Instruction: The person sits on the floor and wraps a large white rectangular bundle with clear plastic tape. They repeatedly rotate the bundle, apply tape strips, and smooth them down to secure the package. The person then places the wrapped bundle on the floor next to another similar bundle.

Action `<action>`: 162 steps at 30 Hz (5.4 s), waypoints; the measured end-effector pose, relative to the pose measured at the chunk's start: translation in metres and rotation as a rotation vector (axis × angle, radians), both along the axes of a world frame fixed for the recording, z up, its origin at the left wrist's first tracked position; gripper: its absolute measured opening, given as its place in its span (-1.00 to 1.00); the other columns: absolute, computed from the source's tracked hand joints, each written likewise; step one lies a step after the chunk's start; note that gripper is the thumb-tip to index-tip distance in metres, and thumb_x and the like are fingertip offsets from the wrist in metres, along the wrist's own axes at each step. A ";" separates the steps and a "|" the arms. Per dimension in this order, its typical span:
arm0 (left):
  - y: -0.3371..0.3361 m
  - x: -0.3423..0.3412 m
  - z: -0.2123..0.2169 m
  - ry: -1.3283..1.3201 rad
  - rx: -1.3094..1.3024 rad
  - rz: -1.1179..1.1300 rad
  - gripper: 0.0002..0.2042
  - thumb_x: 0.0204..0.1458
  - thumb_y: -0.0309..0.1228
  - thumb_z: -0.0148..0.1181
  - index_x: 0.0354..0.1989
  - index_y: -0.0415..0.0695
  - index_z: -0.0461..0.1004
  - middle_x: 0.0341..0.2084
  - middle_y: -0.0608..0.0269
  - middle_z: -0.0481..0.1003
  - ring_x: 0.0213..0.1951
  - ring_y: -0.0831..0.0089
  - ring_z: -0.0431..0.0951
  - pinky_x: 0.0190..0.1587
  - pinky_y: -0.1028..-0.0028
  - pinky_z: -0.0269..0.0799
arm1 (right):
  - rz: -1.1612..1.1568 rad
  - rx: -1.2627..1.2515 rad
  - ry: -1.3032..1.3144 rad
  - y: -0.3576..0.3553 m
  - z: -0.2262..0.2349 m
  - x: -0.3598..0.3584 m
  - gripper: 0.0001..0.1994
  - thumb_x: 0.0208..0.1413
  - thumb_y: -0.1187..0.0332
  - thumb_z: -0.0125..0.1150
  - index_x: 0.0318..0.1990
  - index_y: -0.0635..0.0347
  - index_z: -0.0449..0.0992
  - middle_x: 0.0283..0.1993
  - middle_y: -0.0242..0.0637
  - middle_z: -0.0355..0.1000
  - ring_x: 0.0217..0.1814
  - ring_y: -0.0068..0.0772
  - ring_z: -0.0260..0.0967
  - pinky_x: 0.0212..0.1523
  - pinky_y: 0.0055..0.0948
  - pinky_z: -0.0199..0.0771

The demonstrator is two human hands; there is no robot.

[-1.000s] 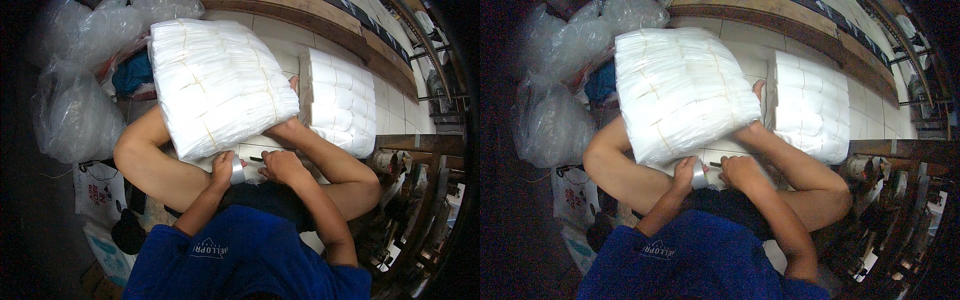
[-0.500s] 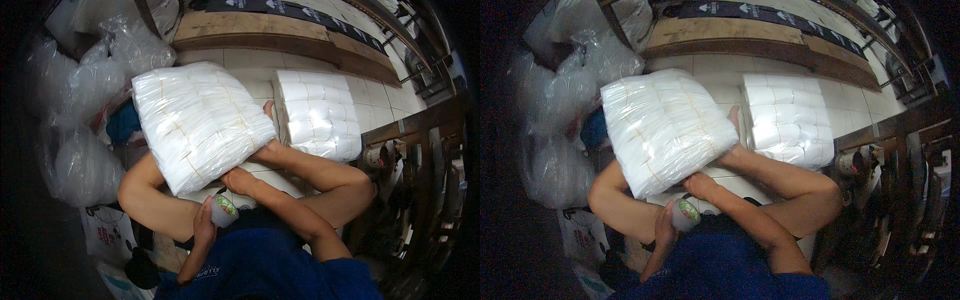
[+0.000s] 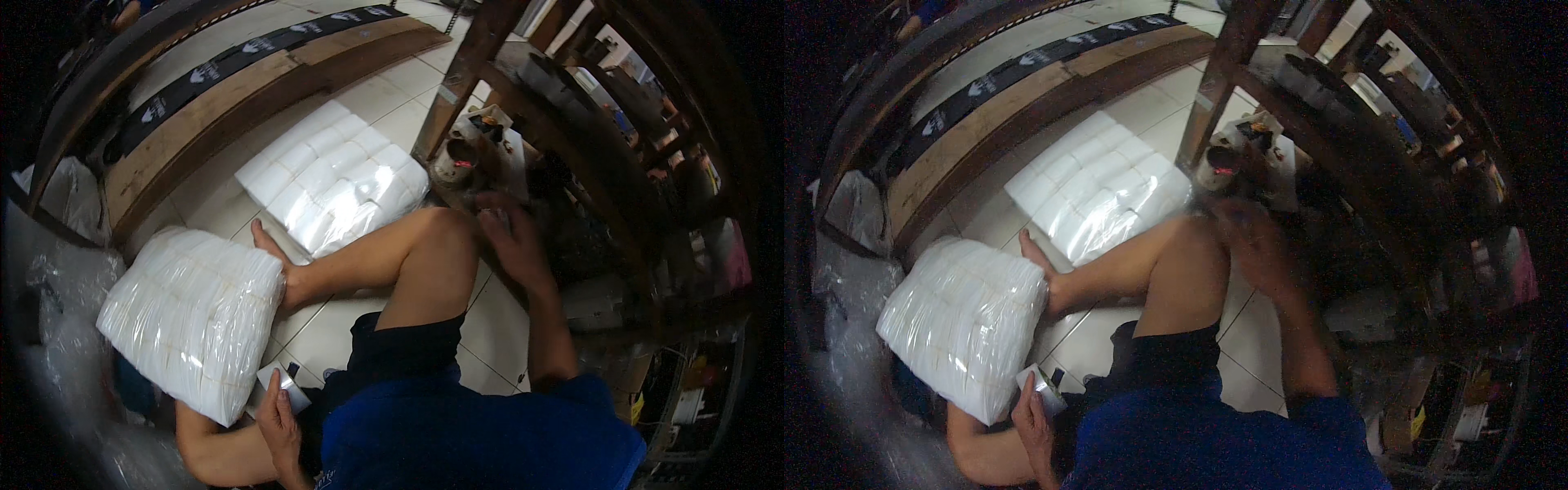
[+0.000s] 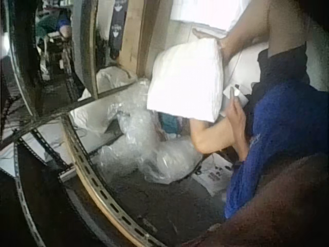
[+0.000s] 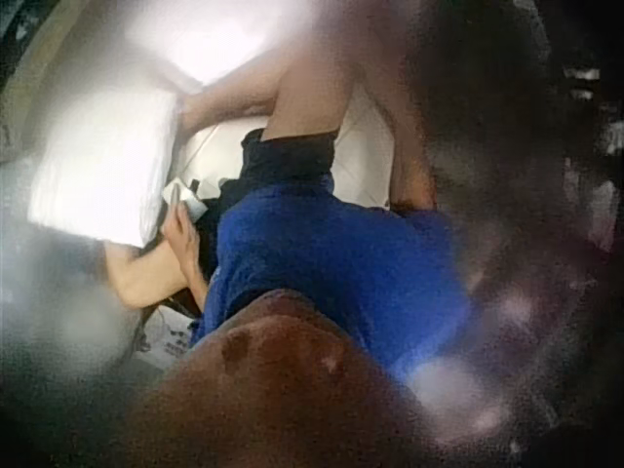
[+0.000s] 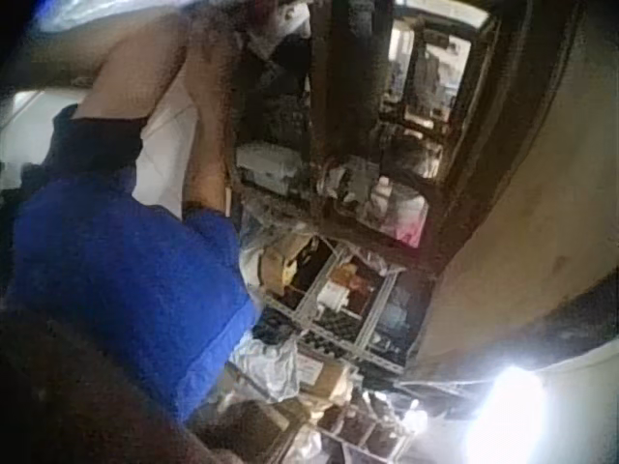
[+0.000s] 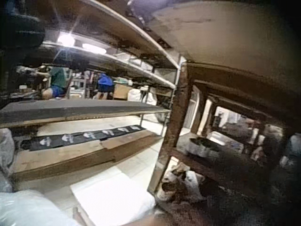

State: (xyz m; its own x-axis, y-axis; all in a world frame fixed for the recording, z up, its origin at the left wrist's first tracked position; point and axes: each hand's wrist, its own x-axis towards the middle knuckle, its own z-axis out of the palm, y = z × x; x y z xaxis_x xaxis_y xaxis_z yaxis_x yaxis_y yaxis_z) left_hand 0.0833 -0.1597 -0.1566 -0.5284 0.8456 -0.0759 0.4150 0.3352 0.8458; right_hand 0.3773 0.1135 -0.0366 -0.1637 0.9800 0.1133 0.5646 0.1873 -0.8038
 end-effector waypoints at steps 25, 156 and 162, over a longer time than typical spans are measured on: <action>0.073 -0.009 0.036 0.099 0.505 -0.151 -0.69 0.23 -0.40 -0.14 -0.22 -0.39 0.49 -0.21 -0.17 0.47 -0.03 0.01 0.47 0.12 0.20 0.30 | -0.398 0.233 -0.049 -0.026 -0.138 0.069 -0.62 0.14 0.34 0.12 0.09 0.33 0.40 0.00 0.05 0.44 0.03 0.00 0.39 0.07 -0.20 0.36; 0.258 -0.044 -0.169 -1.442 0.056 0.298 -0.57 0.16 -0.14 -0.09 -0.01 -0.25 0.43 -0.03 0.02 0.43 -0.05 0.20 0.45 0.06 0.27 0.31 | 1.036 0.082 -1.057 0.185 -0.143 -0.222 -0.16 0.11 -0.12 0.10 0.40 0.10 -0.10 0.42 0.22 -0.24 0.45 0.35 -0.28 0.30 0.31 -0.14; 0.343 -0.082 -0.156 -1.653 0.279 0.624 -0.55 0.17 -0.12 -0.08 0.03 -0.24 0.40 -0.04 0.03 0.42 -0.05 0.18 0.45 0.05 0.28 0.32 | 0.864 0.320 -0.948 0.171 -0.185 -0.207 -0.17 0.17 -0.23 -0.16 0.43 0.11 -0.16 0.47 0.18 -0.40 0.51 0.29 -0.49 0.33 0.38 -0.41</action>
State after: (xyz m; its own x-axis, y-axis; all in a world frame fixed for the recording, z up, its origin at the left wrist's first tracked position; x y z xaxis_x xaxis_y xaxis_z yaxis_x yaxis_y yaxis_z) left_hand 0.0013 0.1835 -0.3123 -0.2739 0.6496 -0.7092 -0.9576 -0.1160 0.2636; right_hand 0.1706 0.2843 -0.2215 -0.8618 0.4720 -0.1858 0.4835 0.8751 -0.0195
